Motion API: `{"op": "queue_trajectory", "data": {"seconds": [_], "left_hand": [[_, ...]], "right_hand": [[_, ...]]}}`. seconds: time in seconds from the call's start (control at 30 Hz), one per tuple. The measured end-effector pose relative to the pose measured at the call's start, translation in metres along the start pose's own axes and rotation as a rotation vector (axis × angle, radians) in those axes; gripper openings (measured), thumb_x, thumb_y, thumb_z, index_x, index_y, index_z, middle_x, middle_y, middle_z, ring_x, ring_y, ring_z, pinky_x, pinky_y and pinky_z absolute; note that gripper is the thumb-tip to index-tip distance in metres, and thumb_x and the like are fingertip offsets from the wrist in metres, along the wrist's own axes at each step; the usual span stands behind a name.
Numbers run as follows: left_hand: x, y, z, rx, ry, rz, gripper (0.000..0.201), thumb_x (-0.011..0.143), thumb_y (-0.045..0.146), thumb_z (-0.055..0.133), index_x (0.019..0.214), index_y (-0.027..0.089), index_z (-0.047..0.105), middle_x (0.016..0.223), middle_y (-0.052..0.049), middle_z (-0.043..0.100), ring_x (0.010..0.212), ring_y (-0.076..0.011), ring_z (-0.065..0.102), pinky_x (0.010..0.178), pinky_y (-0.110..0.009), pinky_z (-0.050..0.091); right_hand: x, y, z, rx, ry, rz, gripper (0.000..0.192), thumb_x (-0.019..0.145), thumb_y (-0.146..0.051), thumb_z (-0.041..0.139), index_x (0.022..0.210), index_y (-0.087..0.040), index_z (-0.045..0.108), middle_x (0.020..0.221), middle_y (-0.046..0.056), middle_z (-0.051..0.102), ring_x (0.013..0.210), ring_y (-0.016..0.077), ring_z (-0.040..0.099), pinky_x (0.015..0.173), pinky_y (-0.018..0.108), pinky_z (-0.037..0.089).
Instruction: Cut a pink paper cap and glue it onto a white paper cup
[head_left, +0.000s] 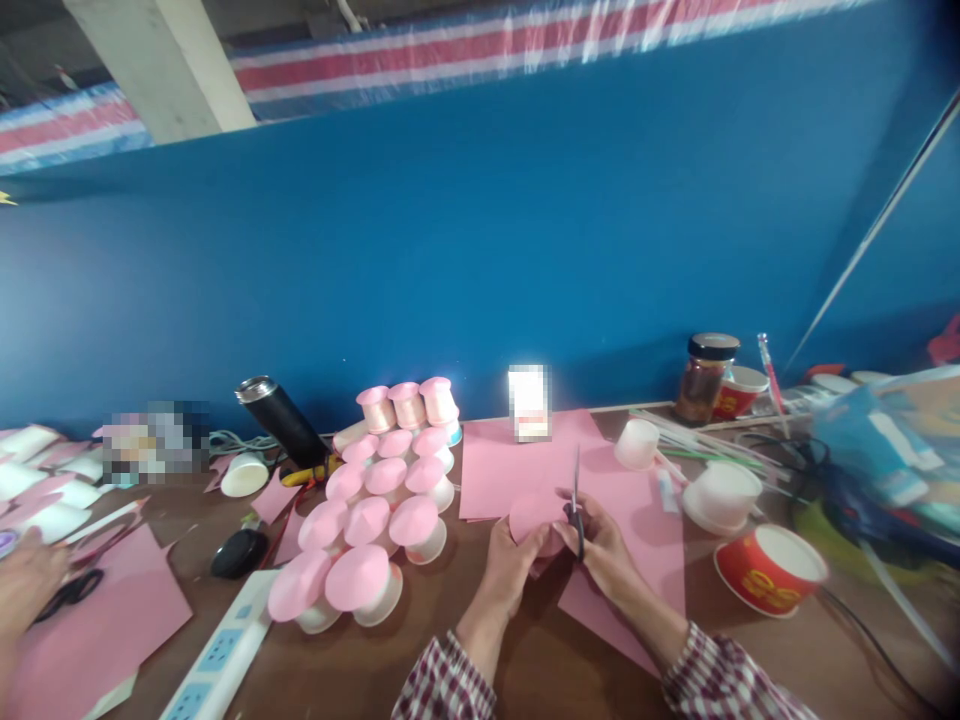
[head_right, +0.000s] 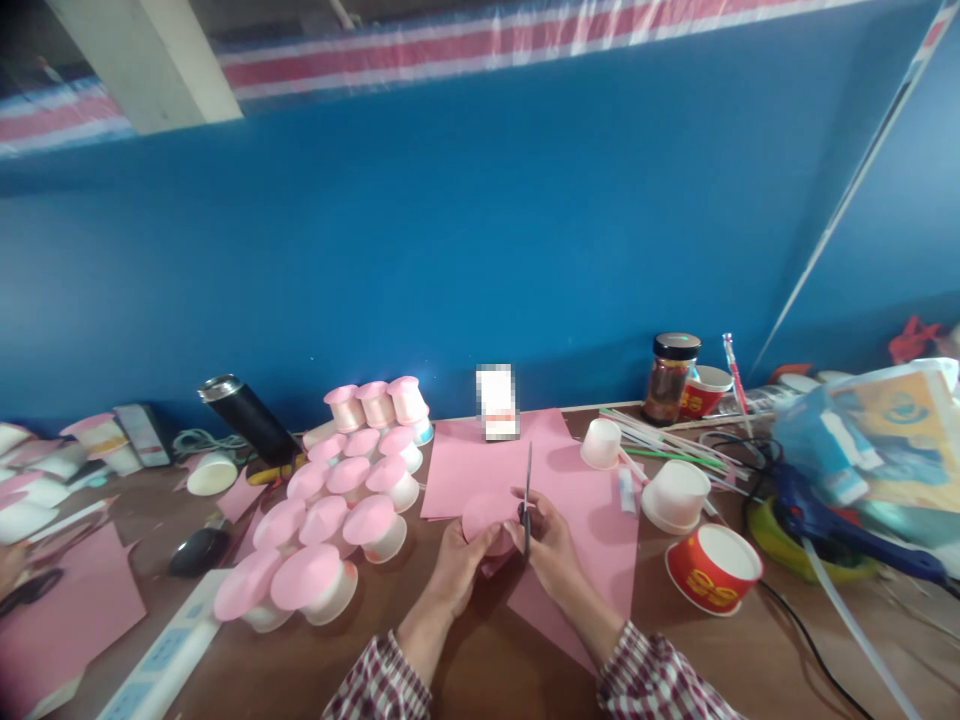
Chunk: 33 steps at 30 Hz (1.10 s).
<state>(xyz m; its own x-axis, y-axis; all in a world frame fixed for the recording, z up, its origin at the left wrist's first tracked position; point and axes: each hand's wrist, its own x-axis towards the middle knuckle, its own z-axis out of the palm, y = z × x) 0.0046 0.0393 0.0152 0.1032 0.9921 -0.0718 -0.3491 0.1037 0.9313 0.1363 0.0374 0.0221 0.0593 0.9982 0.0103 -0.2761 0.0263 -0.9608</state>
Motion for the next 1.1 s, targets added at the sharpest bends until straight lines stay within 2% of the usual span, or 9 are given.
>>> {"op": "queue_trajectory", "data": {"seconds": [0.33,0.6,0.87,1.1], "left_hand": [[-0.0006,-0.0003,-0.0002,0.004,0.013,-0.014,0.041,0.065,0.035,0.075,0.093,0.006,0.068,0.079,-0.013,0.070,0.072,-0.0198,0.065,0.068,-0.029,0.050],[-0.0005,-0.0018,-0.0013,0.023,0.027,-0.025,0.039,0.064,0.039,0.075,0.084,0.006,0.070,0.073,-0.011,0.069,0.064,-0.0173,0.062,0.064,-0.028,0.049],[-0.0018,0.0004,0.0009,0.041,0.087,-0.066,0.047,0.058,0.043,0.077,0.086,0.006,0.070,0.065,-0.009,0.067,0.061,-0.0183,0.062,0.056,-0.027,0.049],[-0.0009,-0.0008,0.0003,-0.006,0.093,-0.064,0.047,0.059,0.038,0.078,0.092,0.006,0.068,0.080,-0.013,0.070,0.069,-0.0191,0.064,0.064,-0.027,0.051]], "right_hand": [[0.0021,0.0035,-0.0025,-0.030,-0.017,-0.007,0.050,0.060,-0.027,0.079,0.105,-0.021,0.058,0.070,-0.004,0.050,0.062,0.0105,0.047,0.056,0.021,0.041],[0.0004,-0.0003,-0.0005,-0.039,-0.018,-0.002,0.050,0.057,-0.027,0.080,0.102,-0.021,0.060,0.070,-0.005,0.050,0.061,0.0097,0.047,0.056,0.021,0.041],[-0.0002,-0.0021,0.0008,-0.020,-0.006,0.001,0.050,0.055,-0.028,0.081,0.101,-0.020,0.060,0.067,-0.005,0.049,0.059,0.0096,0.046,0.054,0.021,0.041],[-0.0003,-0.0026,0.0007,-0.058,-0.005,-0.019,0.049,0.058,-0.034,0.080,0.101,-0.021,0.060,0.068,-0.004,0.051,0.060,0.0107,0.048,0.055,0.022,0.042]]}}
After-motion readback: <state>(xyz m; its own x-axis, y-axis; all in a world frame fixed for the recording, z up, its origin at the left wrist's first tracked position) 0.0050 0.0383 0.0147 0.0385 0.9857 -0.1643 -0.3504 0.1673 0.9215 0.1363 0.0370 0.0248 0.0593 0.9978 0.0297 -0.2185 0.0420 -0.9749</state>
